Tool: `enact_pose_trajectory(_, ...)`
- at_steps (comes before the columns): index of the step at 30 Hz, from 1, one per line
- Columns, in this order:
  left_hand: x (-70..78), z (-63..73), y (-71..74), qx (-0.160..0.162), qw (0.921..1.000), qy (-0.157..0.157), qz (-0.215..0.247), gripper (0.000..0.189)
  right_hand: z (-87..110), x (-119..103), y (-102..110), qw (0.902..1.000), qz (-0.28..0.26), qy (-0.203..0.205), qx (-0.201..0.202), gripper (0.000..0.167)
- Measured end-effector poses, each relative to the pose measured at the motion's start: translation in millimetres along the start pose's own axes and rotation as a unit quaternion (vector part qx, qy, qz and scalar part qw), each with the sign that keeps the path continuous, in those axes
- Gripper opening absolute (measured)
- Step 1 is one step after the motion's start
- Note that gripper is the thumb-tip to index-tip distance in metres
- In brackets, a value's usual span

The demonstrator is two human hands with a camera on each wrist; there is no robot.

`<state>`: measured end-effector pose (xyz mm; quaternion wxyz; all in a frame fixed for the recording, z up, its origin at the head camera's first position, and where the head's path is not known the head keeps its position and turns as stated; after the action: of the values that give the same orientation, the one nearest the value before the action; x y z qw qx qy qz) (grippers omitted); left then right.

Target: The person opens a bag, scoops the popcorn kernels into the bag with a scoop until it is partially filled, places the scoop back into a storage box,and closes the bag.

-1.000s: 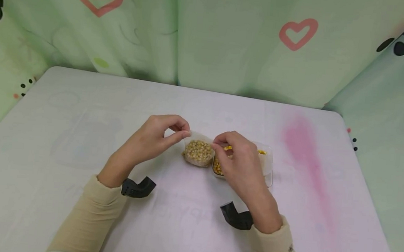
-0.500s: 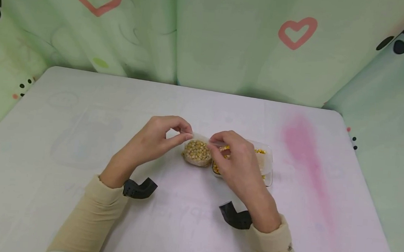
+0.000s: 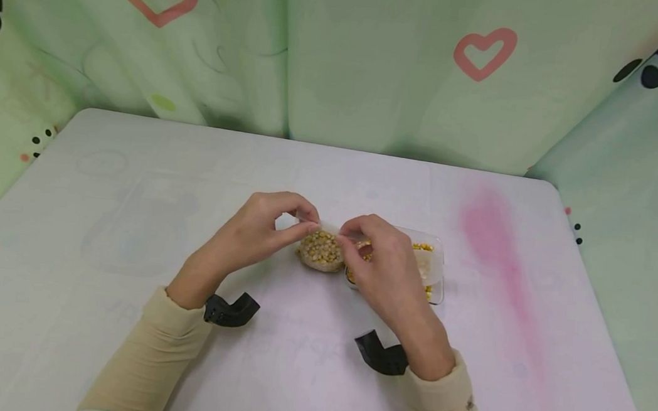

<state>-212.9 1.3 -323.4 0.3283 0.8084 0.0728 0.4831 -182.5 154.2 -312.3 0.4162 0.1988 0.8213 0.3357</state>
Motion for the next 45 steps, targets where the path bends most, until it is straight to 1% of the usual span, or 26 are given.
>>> enact_pose_trajectory(4,1.6,0.6,-1.4,-0.004,1.0,-0.006,-0.005,0.005,0.1,-2,-1,1.0,-0.003,0.006,-0.001,0.008)
enact_pose_trajectory(9,2.9,0.9,-4.4,-0.013,0.9999,-0.009,0.005,0.006,0.0,-4,-1,0.9997,0.008,0.02,0.006,0.007)
enact_pose_trajectory(14,4.9,0.1,-7.6,-0.011,0.9997,-0.017,0.012,0.009,0.1,-6,-1,0.9997,0.004,0.024,0.008,0.007)
enact_pose_trajectory(17,6.1,0.0,-8.4,-0.011,0.9998,-0.013,0.008,0.009,0.2,-5,-3,0.9998,-0.006,0.019,0.005,0.007)
enact_pose_trajectory(20,6.9,0.0,-9.6,-0.017,0.9998,-0.006,0.001,0.009,0.3,-6,-4,0.9998,-0.01,0.017,0.001,0.008)
enact_pose_trajectory(28,6.6,-0.4,-11.2,-0.028,0.9996,0.003,0.008,0.009,-0.8,-9,-4,0.9991,-0.003,0.041,0.008,0.005)
enact_pose_trajectory(31,3.8,-0.3,-9.0,-0.027,0.9995,0.017,0.006,0.009,-0.8,-9,-3,0.9991,-0.001,0.041,0.009,0.005)
enact_pose_trajectory(35,0.5,0.3,-2.2,-0.015,0.9994,0.03,-0.006,0.008,-0.7,-7,-3,0.9996,0.002,0.029,0.006,0.006)
enact_pose_trajectory(41,0.5,1.6,5.5,-0.011,0.9997,0.017,-0.015,0.009,-0.7,-5,0,0.9997,0.009,0.021,-0.001,0.008)
enact_pose_trajectory(45,-1.3,2.6,10.3,-0.007,0.9997,0.016,-0.016,0.007,-1.2,-5,1,0.9997,0.01,0.022,-0.001,0.008)
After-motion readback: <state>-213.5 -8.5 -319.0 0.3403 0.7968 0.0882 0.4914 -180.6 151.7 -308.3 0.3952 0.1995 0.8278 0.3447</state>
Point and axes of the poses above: each hand's wrist, its own z-axis away from the middle knuckle, its own y-axis out of the back of the hand, x = y × z, the point moved 8 cm from there along -z, towards the middle knuckle, and after that the axes turned 8 degrees about y, right-handed, at the moved point
